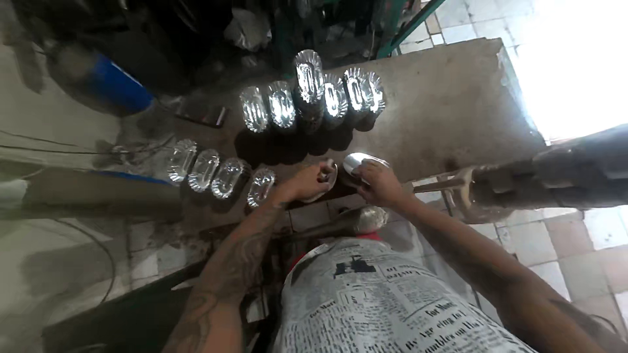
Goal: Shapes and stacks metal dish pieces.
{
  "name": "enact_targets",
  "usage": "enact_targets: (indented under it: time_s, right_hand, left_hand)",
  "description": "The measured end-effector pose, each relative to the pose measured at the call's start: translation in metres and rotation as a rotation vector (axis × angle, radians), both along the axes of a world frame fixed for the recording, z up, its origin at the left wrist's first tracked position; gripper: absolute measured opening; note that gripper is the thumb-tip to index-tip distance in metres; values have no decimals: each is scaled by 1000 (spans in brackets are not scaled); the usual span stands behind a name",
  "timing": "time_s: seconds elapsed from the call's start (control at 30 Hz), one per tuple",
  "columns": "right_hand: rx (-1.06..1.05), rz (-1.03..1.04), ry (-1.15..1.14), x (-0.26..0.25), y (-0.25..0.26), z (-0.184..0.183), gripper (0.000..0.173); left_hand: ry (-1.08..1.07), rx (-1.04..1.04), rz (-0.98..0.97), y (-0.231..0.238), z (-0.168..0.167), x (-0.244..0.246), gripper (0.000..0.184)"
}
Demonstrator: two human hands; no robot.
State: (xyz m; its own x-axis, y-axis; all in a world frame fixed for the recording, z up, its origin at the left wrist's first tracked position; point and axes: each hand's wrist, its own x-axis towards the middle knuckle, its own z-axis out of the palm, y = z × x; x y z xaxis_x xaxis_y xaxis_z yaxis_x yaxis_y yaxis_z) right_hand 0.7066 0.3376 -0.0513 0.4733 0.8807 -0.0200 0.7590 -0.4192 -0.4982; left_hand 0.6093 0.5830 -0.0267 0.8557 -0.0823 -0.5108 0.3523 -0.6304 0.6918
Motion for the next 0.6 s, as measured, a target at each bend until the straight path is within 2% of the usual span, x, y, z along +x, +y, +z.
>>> enact_targets:
  time_s: [0.1, 0.17, 0.27, 0.3, 0.37, 0.43, 0.47, 0.53, 0.6]
  right_hand:
    - [-23, -29, 20, -7, -2, -5, 36]
    - [-26, -45, 41, -4, 2, 6, 33]
    - [-1, -129, -16, -16, 1, 49, 31]
    - [51, -179, -50, -21, 0, 64, 30]
    - [91, -298, -31, -26, 1, 82, 29]
    - [-66, -368, 101, -26, 2, 81, 29]
    - [-91, -365, 139, -28, 0, 77, 30]
    - [57, -322, 214, -35, -4, 78, 32]
    - [272, -339, 449, -51, -7, 85, 36]
  left_hand:
    - [-20, 66, -73, -2, -3, 0, 40]
    - [-46, 4, -109, 6, 1, 7, 38]
    - [-118, -160, -58, 16, 3, 1, 48]
    - [-135, -147, -41, 15, 4, -1, 55]
    - [-164, 68, -83, 1, 7, -3, 62]
    - [-135, 323, -149, -23, 7, -4, 58]
    - [-114, 378, -140, -33, 7, -6, 55]
    - [-153, 355, -42, -36, 18, -17, 41]
    - [-365, 128, 193, -33, 52, -58, 33]
